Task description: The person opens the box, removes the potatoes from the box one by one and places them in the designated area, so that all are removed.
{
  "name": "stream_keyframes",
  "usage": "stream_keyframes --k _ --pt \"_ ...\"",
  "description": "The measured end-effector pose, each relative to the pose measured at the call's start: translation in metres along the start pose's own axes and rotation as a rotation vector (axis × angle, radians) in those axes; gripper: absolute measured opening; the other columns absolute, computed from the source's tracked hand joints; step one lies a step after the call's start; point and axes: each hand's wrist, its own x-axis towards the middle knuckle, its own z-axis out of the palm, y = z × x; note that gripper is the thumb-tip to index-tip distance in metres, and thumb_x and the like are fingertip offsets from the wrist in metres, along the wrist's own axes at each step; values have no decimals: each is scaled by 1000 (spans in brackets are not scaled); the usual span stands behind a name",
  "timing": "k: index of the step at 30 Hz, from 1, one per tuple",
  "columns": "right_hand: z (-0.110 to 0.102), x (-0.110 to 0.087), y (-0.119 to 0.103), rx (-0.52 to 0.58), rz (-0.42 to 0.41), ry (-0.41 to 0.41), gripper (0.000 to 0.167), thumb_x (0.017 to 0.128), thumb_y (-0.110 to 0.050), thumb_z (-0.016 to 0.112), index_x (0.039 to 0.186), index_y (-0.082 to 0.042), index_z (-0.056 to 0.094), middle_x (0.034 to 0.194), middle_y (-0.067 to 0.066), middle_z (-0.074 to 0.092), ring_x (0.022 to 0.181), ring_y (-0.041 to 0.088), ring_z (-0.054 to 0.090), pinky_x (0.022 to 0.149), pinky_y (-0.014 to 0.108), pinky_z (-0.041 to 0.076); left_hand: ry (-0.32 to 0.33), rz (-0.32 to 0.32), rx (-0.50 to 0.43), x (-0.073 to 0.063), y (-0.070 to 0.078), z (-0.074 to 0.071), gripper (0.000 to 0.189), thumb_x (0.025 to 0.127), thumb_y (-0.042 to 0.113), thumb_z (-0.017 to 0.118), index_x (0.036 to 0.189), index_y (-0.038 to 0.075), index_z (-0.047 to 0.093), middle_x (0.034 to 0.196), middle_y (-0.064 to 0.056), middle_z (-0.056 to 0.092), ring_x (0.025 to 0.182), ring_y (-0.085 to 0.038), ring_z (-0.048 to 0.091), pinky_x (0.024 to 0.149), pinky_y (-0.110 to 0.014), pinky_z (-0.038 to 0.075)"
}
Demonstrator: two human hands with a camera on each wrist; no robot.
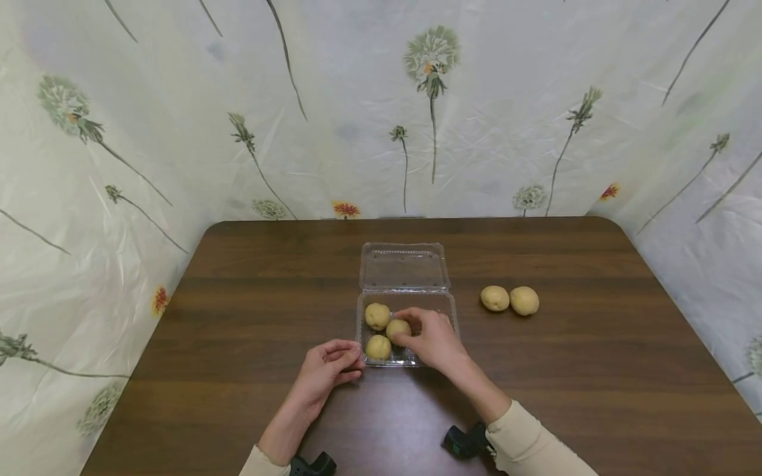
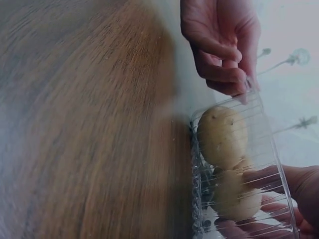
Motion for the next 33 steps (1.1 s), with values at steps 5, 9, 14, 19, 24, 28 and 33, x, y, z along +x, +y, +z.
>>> stream_keyframes --k 5,9,14,19,24,28,33 --pt "2 0 0 22 -39 0 30 81 -11 79 109 -7 71 102 4 72 87 16 68 78 35 56 4 -1 2 0 0 0 27 92 6 68 112 -10 60 91 -11 68 81 -18 68 75 -32 58" --pt "3 0 1 36 -39 -4 29 80 -11 79 108 -8 72 103 5 72 86 18 69 77 35 57 5 0 2 0 0 0 27 92 6 68 112 -11 60 90 -11 68 81 -18 68 75 -32 58" --pt "2 0 1 15 -53 -3 29 80 -14 80 109 -9 73 100 4 73 83 16 69 75 34 56 6 3 1 0 0 0 28 93 6 67 113 -12 59 90 -12 68 81 -18 68 75 -31 58" --pt "1 0 2 32 -39 2 30 80 -14 81 109 -9 72 100 6 72 86 18 69 77 36 57 8 3 0 0 -1 0 25 93 5 67 111 -10 60 90 -11 68 81 -18 68 75 -32 58" --pt "0 0 2 63 -12 -1 31 79 -15 81 108 -10 72 100 6 72 89 19 69 79 36 57 6 1 -4 0 -1 0 26 92 5 67 111 -11 60 90 -11 68 81 -18 68 75 -32 58" --pt "-2 -1 1 68 -24 -3 31 79 -15 81 109 -10 73 99 4 73 87 17 69 76 34 57 6 -1 -3 0 -1 0 27 92 6 68 112 -11 59 90 -12 68 81 -18 68 75 -32 58" --pt "-5 -2 -1 89 -39 -6 32 80 -16 81 110 -10 73 101 5 73 87 16 70 73 31 57 11 0 0 0 0 0 30 92 6 68 113 -12 59 90 -12 68 81 -18 68 75 -32 58"
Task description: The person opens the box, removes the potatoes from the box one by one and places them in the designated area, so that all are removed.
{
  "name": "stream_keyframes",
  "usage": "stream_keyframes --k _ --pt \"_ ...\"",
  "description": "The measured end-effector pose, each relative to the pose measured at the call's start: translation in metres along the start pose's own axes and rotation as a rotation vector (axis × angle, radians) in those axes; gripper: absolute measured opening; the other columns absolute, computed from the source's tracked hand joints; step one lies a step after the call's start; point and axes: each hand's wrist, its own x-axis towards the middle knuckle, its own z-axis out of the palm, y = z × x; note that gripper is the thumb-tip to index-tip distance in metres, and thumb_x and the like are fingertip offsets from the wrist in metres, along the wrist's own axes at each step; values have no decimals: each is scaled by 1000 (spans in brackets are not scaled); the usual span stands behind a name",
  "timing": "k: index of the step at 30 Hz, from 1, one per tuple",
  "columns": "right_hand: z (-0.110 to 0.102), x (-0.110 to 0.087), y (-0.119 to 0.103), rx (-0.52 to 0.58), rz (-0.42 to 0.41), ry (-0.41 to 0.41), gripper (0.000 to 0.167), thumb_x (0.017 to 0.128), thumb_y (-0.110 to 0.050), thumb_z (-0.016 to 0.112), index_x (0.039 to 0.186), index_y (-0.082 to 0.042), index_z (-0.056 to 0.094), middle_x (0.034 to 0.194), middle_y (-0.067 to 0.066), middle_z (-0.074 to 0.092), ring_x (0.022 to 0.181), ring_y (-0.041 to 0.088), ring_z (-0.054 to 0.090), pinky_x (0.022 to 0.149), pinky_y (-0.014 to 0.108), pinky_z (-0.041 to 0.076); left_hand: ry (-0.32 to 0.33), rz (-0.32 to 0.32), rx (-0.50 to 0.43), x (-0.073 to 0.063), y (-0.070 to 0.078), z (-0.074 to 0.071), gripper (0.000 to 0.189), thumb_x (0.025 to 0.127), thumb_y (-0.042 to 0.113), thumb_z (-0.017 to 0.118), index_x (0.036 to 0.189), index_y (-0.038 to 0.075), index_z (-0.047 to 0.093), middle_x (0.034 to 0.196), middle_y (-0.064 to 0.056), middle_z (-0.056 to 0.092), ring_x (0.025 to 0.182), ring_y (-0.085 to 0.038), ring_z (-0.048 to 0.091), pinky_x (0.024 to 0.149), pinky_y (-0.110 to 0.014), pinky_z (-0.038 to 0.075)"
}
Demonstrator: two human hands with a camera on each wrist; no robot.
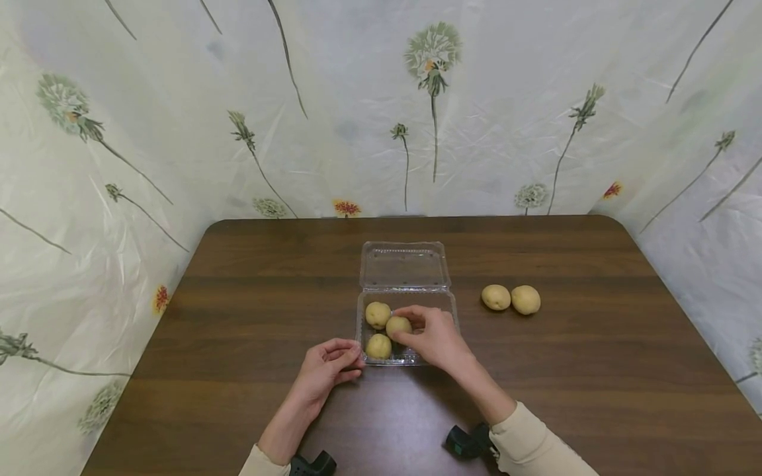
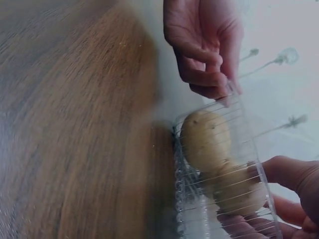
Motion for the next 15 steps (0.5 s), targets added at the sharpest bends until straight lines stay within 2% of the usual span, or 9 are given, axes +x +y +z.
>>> stream_keyframes --k 6,15 --pt "-6 -5 -2 47 3 -4 33 81 -16 81 112 -9 72 106 7 72 92 20 69 76 32 57 3 3 0 -1 1 1 29 92 6 68 113 -12 59 90 -13 68 81 -18 68 75 -32 58" --pt "-10 -10 2 38 3 4 34 81 -18 81 113 -10 72 108 6 71 94 21 69 78 33 57 1 15 9 -2 1 2 29 92 7 68 113 -10 60 91 -13 68 82 -18 68 76 -32 58"
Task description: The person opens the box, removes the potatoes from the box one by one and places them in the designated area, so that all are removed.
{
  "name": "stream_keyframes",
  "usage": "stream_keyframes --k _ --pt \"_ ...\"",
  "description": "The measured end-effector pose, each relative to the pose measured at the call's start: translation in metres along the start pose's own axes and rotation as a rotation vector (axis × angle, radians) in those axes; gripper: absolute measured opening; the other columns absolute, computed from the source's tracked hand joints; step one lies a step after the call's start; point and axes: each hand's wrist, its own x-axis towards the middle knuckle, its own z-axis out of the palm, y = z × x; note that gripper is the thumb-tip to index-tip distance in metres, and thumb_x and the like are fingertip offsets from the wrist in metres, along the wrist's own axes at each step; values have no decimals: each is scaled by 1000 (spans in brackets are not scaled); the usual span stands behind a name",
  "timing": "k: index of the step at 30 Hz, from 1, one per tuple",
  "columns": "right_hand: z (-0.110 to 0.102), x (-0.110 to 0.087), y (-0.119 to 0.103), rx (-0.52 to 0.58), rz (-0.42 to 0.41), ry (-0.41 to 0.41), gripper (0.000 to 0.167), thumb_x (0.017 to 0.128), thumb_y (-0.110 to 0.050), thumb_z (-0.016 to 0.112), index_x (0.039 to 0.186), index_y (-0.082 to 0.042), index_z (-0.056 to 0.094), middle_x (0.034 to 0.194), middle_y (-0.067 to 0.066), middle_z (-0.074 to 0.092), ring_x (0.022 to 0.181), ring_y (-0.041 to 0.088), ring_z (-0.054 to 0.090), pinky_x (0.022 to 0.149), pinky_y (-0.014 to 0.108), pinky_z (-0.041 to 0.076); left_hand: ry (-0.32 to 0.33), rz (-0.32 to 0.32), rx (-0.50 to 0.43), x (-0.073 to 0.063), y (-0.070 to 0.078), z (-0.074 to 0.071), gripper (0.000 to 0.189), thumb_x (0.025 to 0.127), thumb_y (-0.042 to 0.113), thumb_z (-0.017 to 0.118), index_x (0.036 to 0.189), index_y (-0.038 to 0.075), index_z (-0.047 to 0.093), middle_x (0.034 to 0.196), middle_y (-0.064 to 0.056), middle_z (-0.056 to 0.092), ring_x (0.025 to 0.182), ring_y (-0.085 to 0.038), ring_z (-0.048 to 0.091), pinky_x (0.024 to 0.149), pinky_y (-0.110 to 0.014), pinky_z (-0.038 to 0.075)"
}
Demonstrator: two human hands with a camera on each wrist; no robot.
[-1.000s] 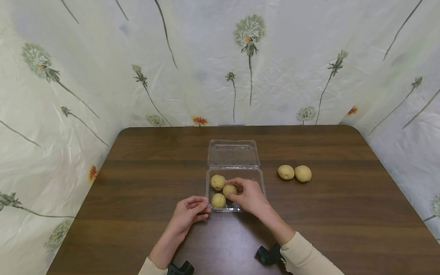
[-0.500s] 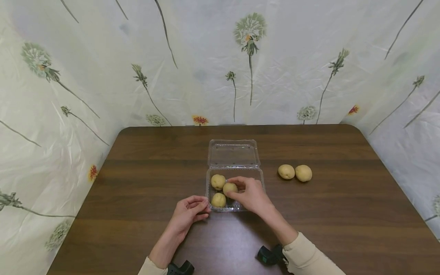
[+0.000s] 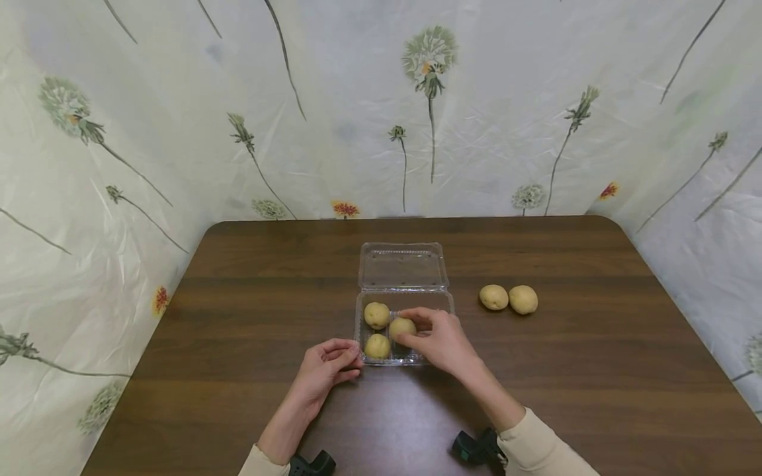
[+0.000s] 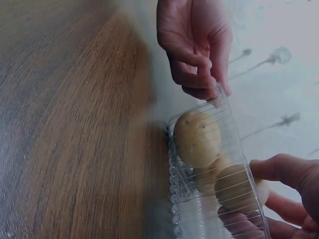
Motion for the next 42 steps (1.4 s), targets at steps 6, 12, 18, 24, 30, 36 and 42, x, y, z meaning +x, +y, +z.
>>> stream_keyframes --k 6,12,18,24,30,36,42 --pt "-3 -2 0 9 22 -12 36 81 -21 81 115 -11 71 109 3 71 96 19 68 82 35 56 -4 -3 -3 1 -2 0 26 92 5 67 112 -11 60 90 -13 68 81 -18 68 76 -32 58" --pt "-9 -6 -3 40 46 -38 37 82 -24 80 117 -12 71 110 1 71 99 18 67 85 37 55 -8 -3 -9 1 -2 0 25 92 4 67 111 -10 60 90 -13 68 81 -18 68 76 -32 58" --pt "-13 -9 -4 63 54 -61 37 83 -25 80 117 -14 70 110 0 70 100 18 66 84 36 55 -9 -4 -8 1 -2 0 25 92 5 68 110 -10 61 89 -12 68 80 -18 68 75 -33 58" --pt "-16 -10 -4 85 52 -69 38 83 -28 80 117 -15 71 111 -1 70 101 19 66 83 34 55 -5 -3 -5 1 -2 0 26 92 5 68 111 -11 61 88 -12 69 80 -18 68 75 -32 58" --pt "-20 -11 -2 122 46 -82 37 83 -29 80 117 -16 71 111 1 70 101 20 66 84 35 55 -2 -2 -5 0 -1 -1 24 92 4 67 111 -10 61 89 -12 69 80 -18 68 76 -32 58" --pt "-23 -12 1 131 54 -99 38 84 -31 79 118 -16 70 113 1 70 103 21 65 84 35 55 2 -10 -5 0 -1 -1 25 92 5 68 111 -10 61 89 -12 69 80 -18 68 76 -32 58" --pt "-27 -13 1 139 50 -106 38 85 -31 79 119 -16 70 113 2 70 103 21 65 84 35 55 0 -9 -6 0 0 0 25 92 5 68 111 -10 62 89 -12 69 80 -18 68 76 -32 58"
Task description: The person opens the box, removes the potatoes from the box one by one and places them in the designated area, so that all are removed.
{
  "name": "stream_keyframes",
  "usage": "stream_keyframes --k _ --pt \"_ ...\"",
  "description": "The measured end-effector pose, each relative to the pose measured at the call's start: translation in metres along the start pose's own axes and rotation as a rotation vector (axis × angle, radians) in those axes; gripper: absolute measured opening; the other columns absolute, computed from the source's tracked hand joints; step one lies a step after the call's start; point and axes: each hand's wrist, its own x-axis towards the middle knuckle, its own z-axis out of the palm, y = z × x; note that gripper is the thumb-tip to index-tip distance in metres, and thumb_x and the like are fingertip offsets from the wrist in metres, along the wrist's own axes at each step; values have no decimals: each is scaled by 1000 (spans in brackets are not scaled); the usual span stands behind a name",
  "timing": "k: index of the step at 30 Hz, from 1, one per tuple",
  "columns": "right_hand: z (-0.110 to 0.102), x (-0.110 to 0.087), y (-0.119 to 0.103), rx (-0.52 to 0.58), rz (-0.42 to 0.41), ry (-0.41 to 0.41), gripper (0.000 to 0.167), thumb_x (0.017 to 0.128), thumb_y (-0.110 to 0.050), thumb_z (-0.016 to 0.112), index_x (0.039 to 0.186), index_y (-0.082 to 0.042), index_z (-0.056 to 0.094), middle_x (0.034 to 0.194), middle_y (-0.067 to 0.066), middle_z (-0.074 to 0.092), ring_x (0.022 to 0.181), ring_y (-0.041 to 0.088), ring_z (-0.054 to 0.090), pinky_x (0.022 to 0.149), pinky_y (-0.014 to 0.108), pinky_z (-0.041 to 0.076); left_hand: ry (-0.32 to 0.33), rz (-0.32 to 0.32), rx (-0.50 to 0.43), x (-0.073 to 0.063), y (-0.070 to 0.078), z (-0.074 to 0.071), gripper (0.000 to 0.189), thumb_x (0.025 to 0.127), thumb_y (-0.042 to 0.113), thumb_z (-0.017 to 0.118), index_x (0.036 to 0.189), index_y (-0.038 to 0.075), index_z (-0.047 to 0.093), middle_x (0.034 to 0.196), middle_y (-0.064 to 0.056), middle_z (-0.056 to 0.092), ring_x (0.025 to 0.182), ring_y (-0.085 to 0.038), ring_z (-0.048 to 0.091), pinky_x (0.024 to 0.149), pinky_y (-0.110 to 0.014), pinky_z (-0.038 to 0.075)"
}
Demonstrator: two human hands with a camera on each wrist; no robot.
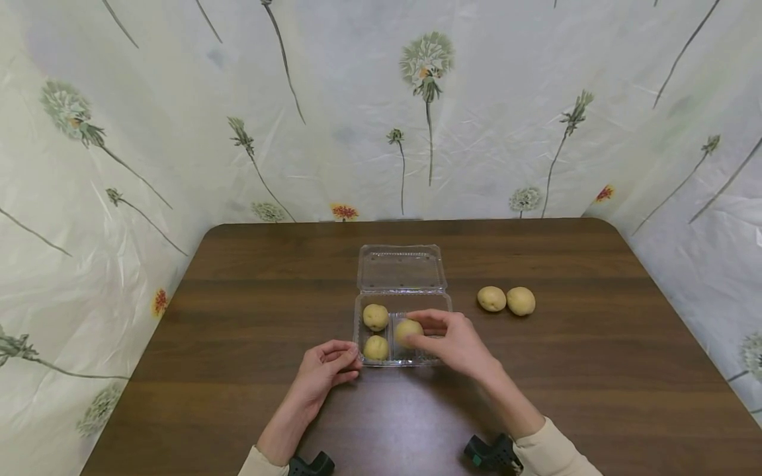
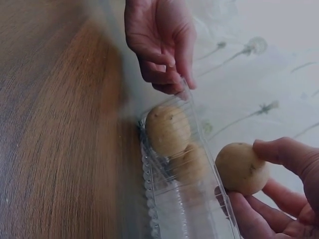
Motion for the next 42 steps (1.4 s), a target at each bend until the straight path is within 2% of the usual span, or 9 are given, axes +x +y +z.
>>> stream_keyframes --k 16,29,42 --pt "-9 -6 -4 23 13 5 44 84 -29 79 123 -11 67 113 4 70 104 21 65 85 35 54 -3 2 -8 0 0 0 24 91 6 69 110 -9 62 89 -12 69 80 -18 68 76 -33 58" --pt "-18 -10 -1 78 38 27 46 83 -31 80 122 -12 68 112 4 70 105 22 65 85 31 54 5 1 7 -1 2 1 28 92 8 69 112 -9 61 91 -13 69 81 -18 68 77 -32 58" --pt "-29 -18 6 84 62 47 48 84 -32 79 124 -10 66 115 5 69 106 22 65 85 29 53 0 9 13 -1 1 1 27 93 8 68 112 -10 61 91 -13 69 82 -18 68 77 -32 58"
